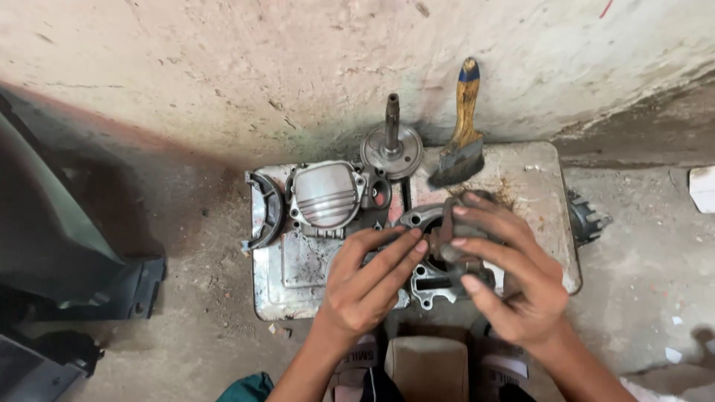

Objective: The person sits at floor level and cleans a small engine piston, rubbing its surface and skirt against a block and rotating it by hand to work over its sides. Other engine parts, including a crankcase half, crankshaft and a brush, rest on a metal tray beside the work.

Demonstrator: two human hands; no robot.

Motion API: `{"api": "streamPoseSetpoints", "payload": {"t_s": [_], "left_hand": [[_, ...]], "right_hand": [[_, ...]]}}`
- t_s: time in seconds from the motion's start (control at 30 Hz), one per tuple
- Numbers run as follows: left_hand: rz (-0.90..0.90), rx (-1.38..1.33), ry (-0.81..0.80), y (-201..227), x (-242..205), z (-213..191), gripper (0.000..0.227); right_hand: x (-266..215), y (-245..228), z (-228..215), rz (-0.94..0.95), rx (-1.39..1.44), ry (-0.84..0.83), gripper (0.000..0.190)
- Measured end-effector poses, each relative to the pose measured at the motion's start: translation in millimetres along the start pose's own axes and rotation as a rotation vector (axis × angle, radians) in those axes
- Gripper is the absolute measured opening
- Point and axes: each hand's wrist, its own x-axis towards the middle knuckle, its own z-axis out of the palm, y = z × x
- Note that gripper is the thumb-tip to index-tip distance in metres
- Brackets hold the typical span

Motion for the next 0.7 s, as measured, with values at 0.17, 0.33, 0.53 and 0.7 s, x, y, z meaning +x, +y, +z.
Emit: {"api": "streamPoseSetpoints", "payload": {"t_s": [0.17, 0.33, 0.53, 0.7], "left_hand": [[0.013, 0.012, -0.034, 6.3, 12.1, -8.2, 0.035], [0.034, 0.053, -0.030, 15.2, 18.3, -5.7, 0.031], [0.025, 0.149, -0.011, 21.1, 21.5, -3.3, 0.027], [0.014, 0.162, 0.033, 19.5, 13.1, -0.9, 0.028]], "right_hand": [[-0.6, -18.7, -18.7, -0.033, -0.085, -0.065, 0.031], [-6.4, -10.8, -26.9, -0.142, -0.105, -0.138, 0.030], [14.7, -7.3, -12.9, -0.101, -0.074, -0.053, 0.024], [10.0, -11.9, -0.6, -0.073, -0.033, 0.051, 0.023]]}}
